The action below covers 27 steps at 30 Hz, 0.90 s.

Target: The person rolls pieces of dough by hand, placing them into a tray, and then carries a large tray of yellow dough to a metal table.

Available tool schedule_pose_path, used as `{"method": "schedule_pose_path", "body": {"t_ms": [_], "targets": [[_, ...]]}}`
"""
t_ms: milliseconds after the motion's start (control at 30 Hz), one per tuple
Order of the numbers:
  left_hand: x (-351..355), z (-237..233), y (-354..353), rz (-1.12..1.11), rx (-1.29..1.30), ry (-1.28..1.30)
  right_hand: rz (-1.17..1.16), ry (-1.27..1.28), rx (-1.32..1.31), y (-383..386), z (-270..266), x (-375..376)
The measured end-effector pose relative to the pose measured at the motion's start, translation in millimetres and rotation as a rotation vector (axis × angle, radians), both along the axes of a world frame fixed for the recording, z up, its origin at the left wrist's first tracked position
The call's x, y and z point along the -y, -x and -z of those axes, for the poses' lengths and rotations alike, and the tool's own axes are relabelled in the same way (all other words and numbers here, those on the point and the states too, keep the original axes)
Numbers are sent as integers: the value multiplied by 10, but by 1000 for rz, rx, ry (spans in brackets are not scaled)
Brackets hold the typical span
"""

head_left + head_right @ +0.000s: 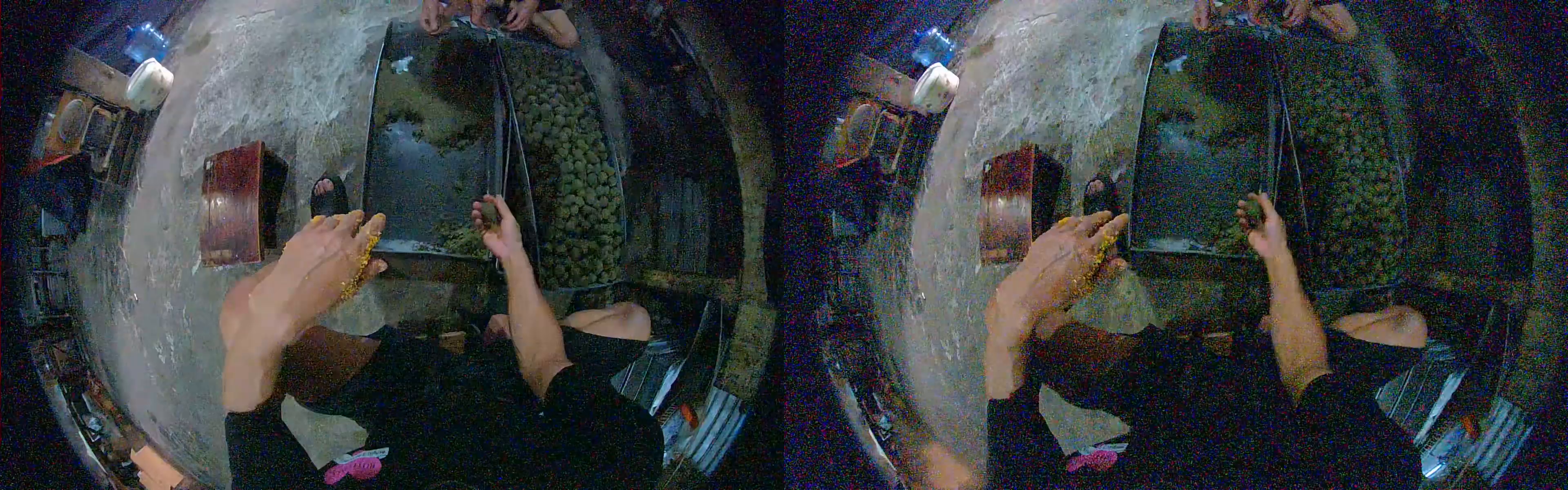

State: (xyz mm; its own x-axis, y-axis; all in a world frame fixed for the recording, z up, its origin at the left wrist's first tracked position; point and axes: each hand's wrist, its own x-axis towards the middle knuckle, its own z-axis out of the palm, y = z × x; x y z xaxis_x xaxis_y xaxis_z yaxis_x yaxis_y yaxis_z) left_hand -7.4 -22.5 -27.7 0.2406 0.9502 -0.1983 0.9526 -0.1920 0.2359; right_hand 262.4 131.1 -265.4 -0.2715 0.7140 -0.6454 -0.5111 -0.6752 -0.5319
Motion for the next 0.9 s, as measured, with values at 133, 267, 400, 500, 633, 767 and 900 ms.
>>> {"method": "schedule_pose_path", "body": {"t_ms": [133,267,400,500,633,767,900], "targets": [[17,-33,-12,-16,17,-6,-136,1,389,52,197,-12],[27,-26,-10,-28,3,-17,-213,-76,469,128,111,12],[70,-18,21,-9,6,-40,-309,-201,415,158,-178,86],[79,-26,21,-11,-2,-40,-267,-214,283,52,-112,72],[50,-19,0,-21,6,-34,-108,36,148,55,202,15],[68,-2,-1,-12,-5,-80,-241,-84,399,130,201,23],[23,-52,-21,-14,17,2,-351,-190,577,130,35,2]]}}
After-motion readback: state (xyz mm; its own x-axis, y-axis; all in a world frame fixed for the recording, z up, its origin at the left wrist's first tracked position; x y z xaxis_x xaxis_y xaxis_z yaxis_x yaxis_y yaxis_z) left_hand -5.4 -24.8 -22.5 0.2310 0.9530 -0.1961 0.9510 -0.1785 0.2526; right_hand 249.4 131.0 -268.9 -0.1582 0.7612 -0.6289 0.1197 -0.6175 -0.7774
